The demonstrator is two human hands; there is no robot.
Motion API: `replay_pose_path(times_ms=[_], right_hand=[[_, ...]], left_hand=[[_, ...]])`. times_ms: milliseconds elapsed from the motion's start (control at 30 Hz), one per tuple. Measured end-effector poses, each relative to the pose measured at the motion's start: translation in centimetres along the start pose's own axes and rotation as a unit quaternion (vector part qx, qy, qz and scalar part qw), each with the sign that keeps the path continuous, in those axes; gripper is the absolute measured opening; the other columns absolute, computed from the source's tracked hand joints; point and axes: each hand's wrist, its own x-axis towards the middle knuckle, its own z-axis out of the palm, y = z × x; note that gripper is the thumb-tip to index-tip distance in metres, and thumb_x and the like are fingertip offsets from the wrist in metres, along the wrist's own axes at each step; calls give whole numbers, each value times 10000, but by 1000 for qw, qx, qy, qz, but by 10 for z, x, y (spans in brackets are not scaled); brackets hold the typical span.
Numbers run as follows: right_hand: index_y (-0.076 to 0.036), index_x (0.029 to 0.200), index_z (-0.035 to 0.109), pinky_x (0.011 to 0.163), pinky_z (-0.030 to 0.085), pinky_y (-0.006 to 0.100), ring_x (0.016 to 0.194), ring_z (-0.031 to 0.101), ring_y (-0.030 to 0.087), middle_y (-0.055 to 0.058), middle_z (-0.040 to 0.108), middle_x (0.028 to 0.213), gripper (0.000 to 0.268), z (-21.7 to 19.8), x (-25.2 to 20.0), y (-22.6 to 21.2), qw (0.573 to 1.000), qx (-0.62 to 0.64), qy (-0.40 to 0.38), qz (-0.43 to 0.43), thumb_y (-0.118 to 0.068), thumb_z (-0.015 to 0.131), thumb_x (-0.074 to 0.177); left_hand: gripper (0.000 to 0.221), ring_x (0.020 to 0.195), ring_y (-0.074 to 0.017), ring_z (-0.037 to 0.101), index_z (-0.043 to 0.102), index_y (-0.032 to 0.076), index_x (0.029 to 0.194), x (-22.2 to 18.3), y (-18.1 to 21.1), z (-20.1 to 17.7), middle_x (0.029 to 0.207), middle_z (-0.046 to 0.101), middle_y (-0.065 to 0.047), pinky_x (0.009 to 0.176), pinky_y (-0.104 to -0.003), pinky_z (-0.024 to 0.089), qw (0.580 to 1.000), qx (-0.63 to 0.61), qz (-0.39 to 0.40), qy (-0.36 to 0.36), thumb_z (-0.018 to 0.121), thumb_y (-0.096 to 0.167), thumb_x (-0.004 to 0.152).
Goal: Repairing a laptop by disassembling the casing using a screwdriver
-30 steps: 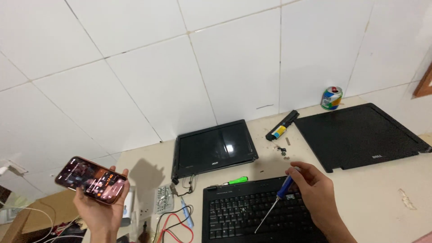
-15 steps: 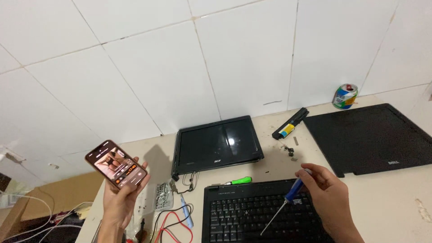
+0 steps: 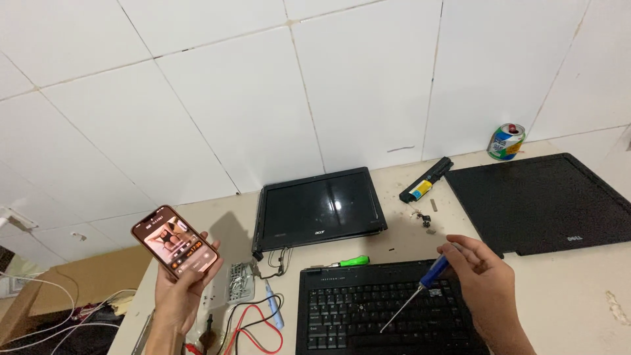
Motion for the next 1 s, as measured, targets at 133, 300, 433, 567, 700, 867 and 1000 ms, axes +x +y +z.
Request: replay_pose_path(times_ms=[133,300,433,567,700,867,1000], right_hand=[[48,1107,675,742,497,284,863,637,193,205,731,958,191,2,-3,-9,1000,-6,9,10,-13,639,930],[45,1110,675,742,511,271,868,655,193,212,732,956,199,3,-1,-1,1000,1,2,0,-8,645,920],[41,1102,682,731,504,267,834,633,178,193,727,930,192,7,-8,-9,1000,-11,6,4,-9,655,919],[54,1109,670,710,502,281,828,633,194,218,721,936,199,6,-6,-6,1000,11,4,10,9,649,916],[30,1098,685,713,490,248,822,632,158,174,729,923,189,1,2,5,999,-12,-3,-32,-22,663,917],[35,1093,690,668,474,240,804,621,154,169,733,920,194,2,1,4,1000,-16,2,-12,-17,670,907],[38,1092,694,714,503,272,820,624,176,180,727,926,191,5,-4,-5,999,-24,13,18,-20,668,911]], left_hand=[[465,1200,-504,547,431,143,1330,5,-2,-10,1321,545,-197,993,-628,449,995,-75,-53,38,332,87,879],[448,1013,-396,641,579,206,1286,32,-31,-45,1127,647,-125,893,-445,496,989,-113,-62,70,381,468,981],[331,930,-307,661,580,221,1220,40,-38,-53,1093,671,-72,859,-383,528,987,-59,-84,124,382,422,1046],[398,905,-322,667,619,177,1204,36,-27,-49,1034,673,-101,799,-400,534,987,-94,-44,122,389,430,1001],[484,1132,-272,614,501,222,1389,40,-28,-62,1272,619,-64,935,-381,508,990,-110,-54,77,397,435,967],[668,1303,-330,512,405,161,1385,36,-24,-53,1411,500,-166,1062,-470,487,993,-69,-42,84,439,-161,801],[656,1168,-323,602,454,86,1322,50,-43,-67,1280,601,-157,986,-458,525,997,-38,25,69,472,-234,750]])
